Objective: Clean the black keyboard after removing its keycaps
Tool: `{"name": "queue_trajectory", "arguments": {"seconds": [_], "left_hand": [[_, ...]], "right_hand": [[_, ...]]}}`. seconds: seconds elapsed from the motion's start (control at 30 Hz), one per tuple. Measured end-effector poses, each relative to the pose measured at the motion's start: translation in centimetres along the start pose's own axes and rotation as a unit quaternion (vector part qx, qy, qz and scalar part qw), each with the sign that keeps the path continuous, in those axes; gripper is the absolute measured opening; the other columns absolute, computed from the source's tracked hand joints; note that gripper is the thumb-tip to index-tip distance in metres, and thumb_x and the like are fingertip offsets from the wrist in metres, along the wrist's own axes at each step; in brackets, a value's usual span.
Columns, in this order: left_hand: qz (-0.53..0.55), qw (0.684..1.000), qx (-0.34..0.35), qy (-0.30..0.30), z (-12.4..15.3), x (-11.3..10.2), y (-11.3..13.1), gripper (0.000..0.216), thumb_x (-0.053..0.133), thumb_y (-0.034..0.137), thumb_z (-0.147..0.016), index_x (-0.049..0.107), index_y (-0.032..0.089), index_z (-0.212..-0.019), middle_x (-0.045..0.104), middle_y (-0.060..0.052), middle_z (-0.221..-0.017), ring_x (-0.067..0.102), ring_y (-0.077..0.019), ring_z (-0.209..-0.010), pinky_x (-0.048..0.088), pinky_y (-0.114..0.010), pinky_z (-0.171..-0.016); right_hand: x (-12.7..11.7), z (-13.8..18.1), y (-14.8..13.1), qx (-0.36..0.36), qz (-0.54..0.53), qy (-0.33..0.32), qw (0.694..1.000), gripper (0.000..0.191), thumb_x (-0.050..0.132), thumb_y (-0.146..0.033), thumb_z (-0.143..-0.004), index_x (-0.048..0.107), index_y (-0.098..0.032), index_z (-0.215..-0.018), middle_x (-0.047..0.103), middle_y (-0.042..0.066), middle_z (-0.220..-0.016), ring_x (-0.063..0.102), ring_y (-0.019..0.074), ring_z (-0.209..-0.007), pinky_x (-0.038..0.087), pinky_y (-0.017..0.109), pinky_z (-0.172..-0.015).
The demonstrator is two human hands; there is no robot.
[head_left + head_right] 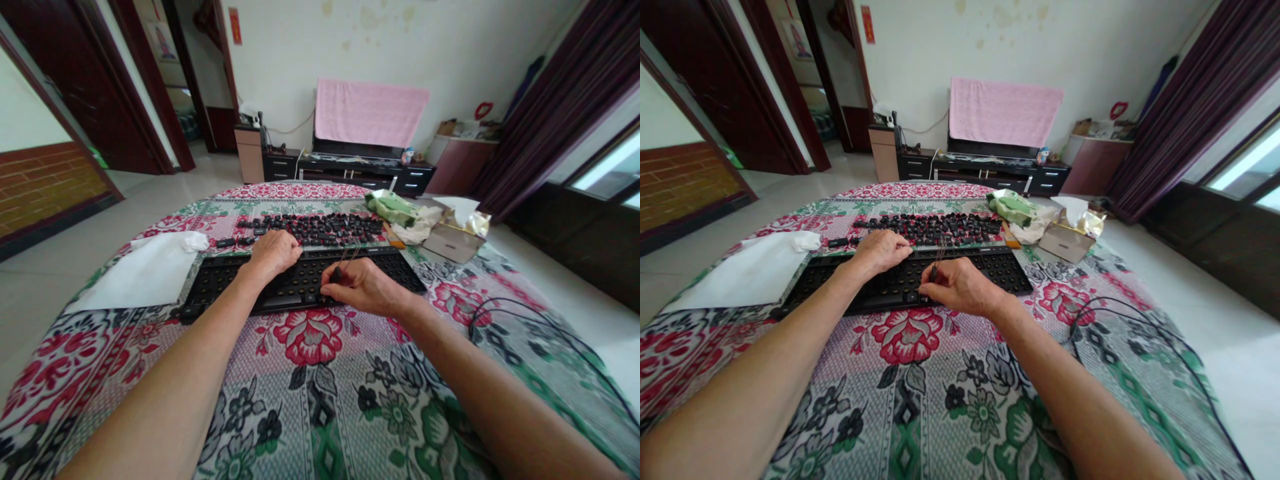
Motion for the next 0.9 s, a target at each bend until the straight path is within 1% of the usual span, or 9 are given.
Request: {"name": "queue_trajectory", "arguments": {"seconds": [0.13, 0.23, 0.33, 0.47, 0.6, 0.67, 0.77, 0.83, 0.9], "left_hand": [[-0.005, 1.0, 0.004, -0.003, -0.1, -0.1, 0.0, 0.032, 0.046, 0.037, -0.079, 0.072, 0.026, -0.094, 0.071, -0.004, -0.093, 0.063, -0.0216, -0.09, 0.046, -0.031, -0.08], [-0.005, 1.0, -0.001, -0.008, 0.0, -0.2, 0.0, 0.032, 0.047, 0.039, -0.078, 0.072, 0.026, -0.093, 0.072, -0.005, -0.091, 0.063, -0.0219, -0.089, 0.047, -0.031, -0.079], [0.002, 1.0, -0.011, -0.003, 0.1, -0.4, 0.1, 0.031, 0.049, 0.039, -0.077, 0.073, 0.025, -0.091, 0.072, -0.005, -0.089, 0.063, -0.0223, -0.087, 0.047, -0.031, -0.076], [0.015, 1.0, -0.008, 0.008, 0.1, -0.7, -0.1, 0.028, 0.051, 0.038, -0.075, 0.073, 0.024, -0.088, 0.072, -0.004, -0.086, 0.064, -0.0205, -0.082, 0.046, -0.029, -0.072], [0.085, 0.996, 0.038, 0.015, 0.2, -1.4, 0.0, 0.026, 0.054, 0.038, -0.073, 0.072, 0.023, -0.083, 0.071, -0.002, -0.077, 0.062, -0.0163, -0.072, 0.043, -0.026, -0.067], [0.145, 0.985, 0.09, -0.039, 0.5, -1.5, 0.6, 0.025, 0.055, 0.039, -0.071, 0.072, 0.021, -0.079, 0.07, -0.001, -0.072, 0.06, -0.0139, -0.068, 0.041, -0.024, -0.063], [0.205, 0.954, 0.154, -0.155, 1.3, -1.1, 2.0, 0.026, 0.059, 0.041, -0.067, 0.072, 0.021, -0.077, 0.067, 0.002, -0.066, 0.058, -0.0117, -0.065, 0.038, -0.021, -0.058], [0.206, 0.948, 0.165, -0.18, 1.6, -0.8, 2.6, 0.026, 0.061, 0.042, -0.065, 0.072, 0.021, -0.076, 0.065, 0.002, -0.063, 0.056, -0.0109, -0.062, 0.036, -0.021, -0.055], [0.195, 0.95, 0.171, -0.173, 1.7, -0.6, 3.0, 0.026, 0.061, 0.042, -0.065, 0.071, 0.02, -0.074, 0.064, 0.002, -0.061, 0.055, -0.0104, -0.059, 0.034, -0.022, -0.053]], "right_hand": [[0.3, 0.3, -0.9, -0.029, 0.039, 0.029, 0.998, 0.014, 0.057, -0.028, -0.08, 0.064, -0.016, -0.082, 0.059, -0.001, -0.064, 0.049, 0.0076, -0.053, 0.038, 0.023, -0.053], [0.2, 0.3, 0.1, 0.039, -0.034, 0.057, 0.997, 0.014, 0.056, -0.029, -0.08, 0.061, -0.017, -0.081, 0.059, -0.002, -0.06, 0.051, 0.0083, -0.051, 0.041, 0.023, -0.051], [0.1, 0.2, 1.7, 0.099, -0.136, 0.091, 0.982, 0.015, 0.056, -0.033, -0.079, 0.058, -0.018, -0.081, 0.063, 0.0, -0.065, 0.057, 0.0094, -0.054, 0.046, 0.024, -0.053], [0.0, 0.0, 3.1, 0.131, -0.228, 0.122, 0.957, 0.02, 0.059, -0.038, -0.077, 0.057, -0.019, -0.082, 0.067, 0.004, -0.078, 0.061, 0.0102, -0.058, 0.05, 0.025, -0.056], [0.1, -0.1, 3.8, 0.142, -0.243, 0.151, 0.947, 0.021, 0.062, -0.039, -0.075, 0.058, -0.019, -0.081, 0.067, 0.003, -0.078, 0.062, 0.0099, -0.058, 0.052, 0.024, -0.057], [0.2, -0.2, 4.0, 0.148, -0.243, 0.172, 0.943, 0.022, 0.062, -0.039, -0.075, 0.058, -0.019, -0.082, 0.067, 0.002, -0.076, 0.062, 0.0099, -0.057, 0.052, 0.024, -0.056], [0.3, -0.3, 4.0, 0.162, -0.238, 0.196, 0.937, 0.022, 0.063, -0.038, -0.074, 0.057, -0.018, -0.083, 0.066, 0.001, -0.071, 0.062, 0.0103, -0.056, 0.052, 0.023, -0.055], [0.4, -0.3, 3.9, 0.169, -0.233, 0.205, 0.936, 0.021, 0.063, -0.036, -0.074, 0.056, -0.018, -0.083, 0.065, 0.0, -0.067, 0.062, 0.0105, -0.055, 0.052, 0.023, -0.054], [0.3, -0.2, 3.7, 0.172, -0.227, 0.204, 0.937, 0.019, 0.062, -0.035, -0.075, 0.055, -0.018, -0.083, 0.064, 0.0, -0.063, 0.062, 0.0108, -0.055, 0.051, 0.023, -0.054]]}}
Point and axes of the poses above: each hand's wrist, its own z-axis away from the middle knuckle, its own x-axis out of the palm, y = z × x, the point moved 3 cm from there along -z, towards the middle knuckle
